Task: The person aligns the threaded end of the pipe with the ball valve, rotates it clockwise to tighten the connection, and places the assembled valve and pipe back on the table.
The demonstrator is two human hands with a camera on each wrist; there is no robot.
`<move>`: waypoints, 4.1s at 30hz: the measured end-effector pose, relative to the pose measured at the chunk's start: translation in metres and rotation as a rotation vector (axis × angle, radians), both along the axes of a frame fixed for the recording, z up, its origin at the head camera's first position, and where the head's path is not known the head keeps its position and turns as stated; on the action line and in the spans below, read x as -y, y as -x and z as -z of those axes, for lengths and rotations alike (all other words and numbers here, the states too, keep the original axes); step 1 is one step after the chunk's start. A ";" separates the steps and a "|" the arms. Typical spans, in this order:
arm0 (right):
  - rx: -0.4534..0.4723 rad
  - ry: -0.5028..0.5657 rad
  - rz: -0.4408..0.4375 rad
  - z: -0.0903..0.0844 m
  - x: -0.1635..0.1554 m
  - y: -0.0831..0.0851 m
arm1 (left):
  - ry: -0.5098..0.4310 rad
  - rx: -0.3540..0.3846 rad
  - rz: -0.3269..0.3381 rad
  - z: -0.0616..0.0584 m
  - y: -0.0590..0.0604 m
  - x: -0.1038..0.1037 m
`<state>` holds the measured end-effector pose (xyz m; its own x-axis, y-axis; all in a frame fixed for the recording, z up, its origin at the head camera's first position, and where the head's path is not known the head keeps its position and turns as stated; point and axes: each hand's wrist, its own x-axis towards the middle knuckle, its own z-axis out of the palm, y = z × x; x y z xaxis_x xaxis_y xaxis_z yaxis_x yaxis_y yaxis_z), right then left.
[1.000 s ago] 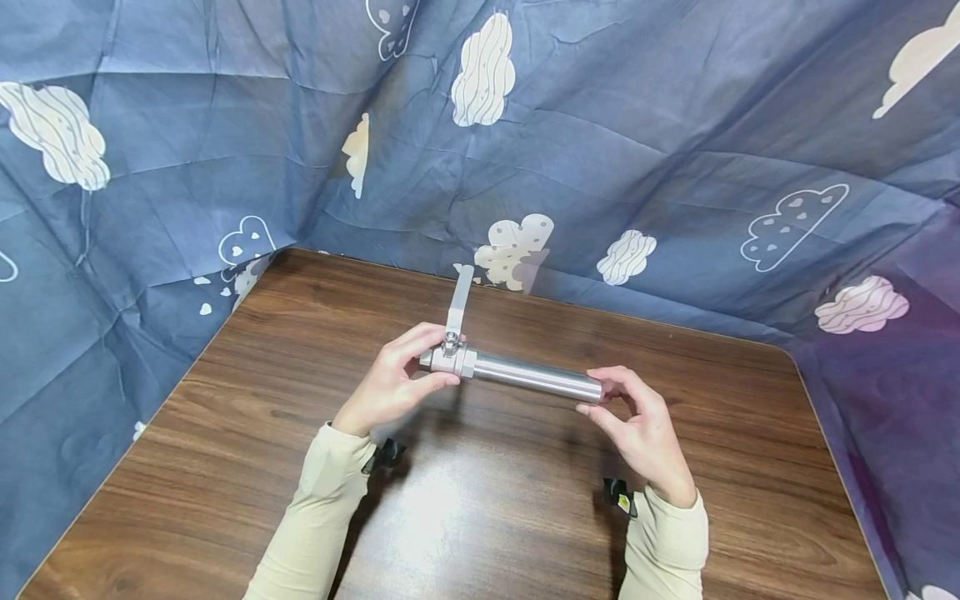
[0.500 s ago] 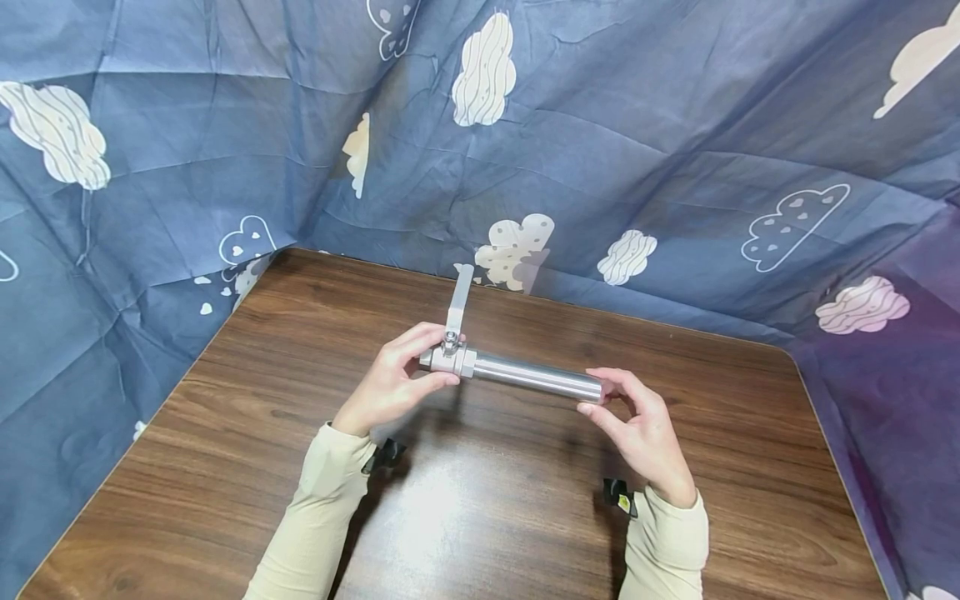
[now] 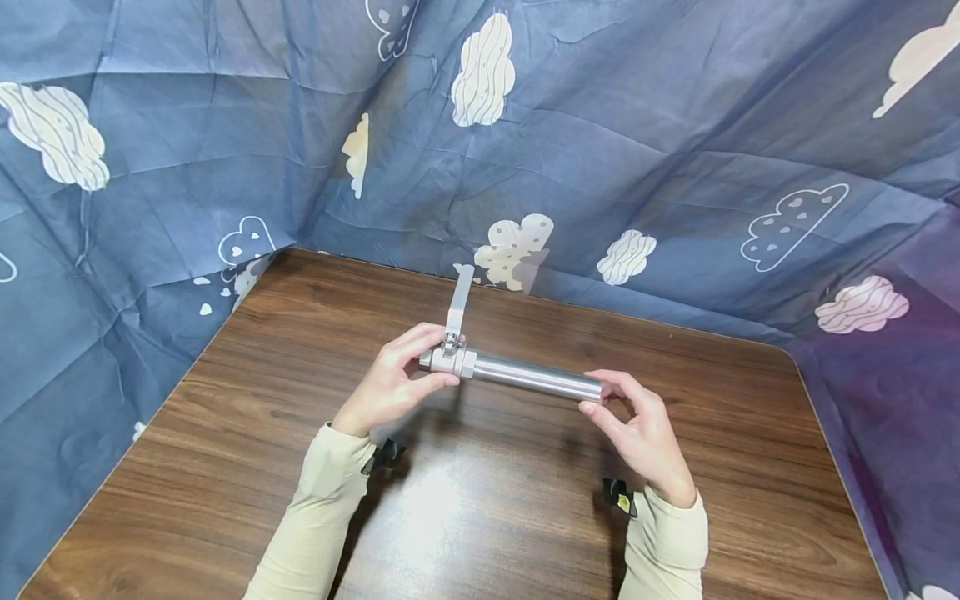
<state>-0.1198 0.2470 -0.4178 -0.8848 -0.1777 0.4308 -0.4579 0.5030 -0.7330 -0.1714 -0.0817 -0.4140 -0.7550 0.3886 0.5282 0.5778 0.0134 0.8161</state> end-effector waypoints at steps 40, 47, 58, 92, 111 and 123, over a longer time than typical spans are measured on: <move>-0.023 0.051 -0.102 0.000 0.005 0.000 | -0.003 0.024 -0.011 0.000 0.000 0.000; -0.022 0.046 -0.085 0.001 0.003 0.001 | 0.003 0.025 -0.009 0.000 0.000 0.001; -0.073 0.119 -0.071 0.003 0.005 0.001 | 0.001 0.016 -0.009 0.000 0.000 0.000; -0.006 0.114 -0.035 -0.007 0.009 0.000 | -0.007 0.005 -0.007 0.000 0.000 0.000; -0.017 0.046 -0.030 0.000 0.003 0.001 | 0.010 0.019 -0.016 -0.002 -0.002 0.001; 0.010 0.023 -0.026 0.001 0.001 0.000 | -0.009 0.002 -0.004 -0.001 -0.001 0.000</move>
<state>-0.1199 0.2461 -0.4192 -0.8843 -0.1906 0.4263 -0.4632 0.4740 -0.7489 -0.1708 -0.0813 -0.4132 -0.7579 0.3807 0.5298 0.5760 0.0089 0.8174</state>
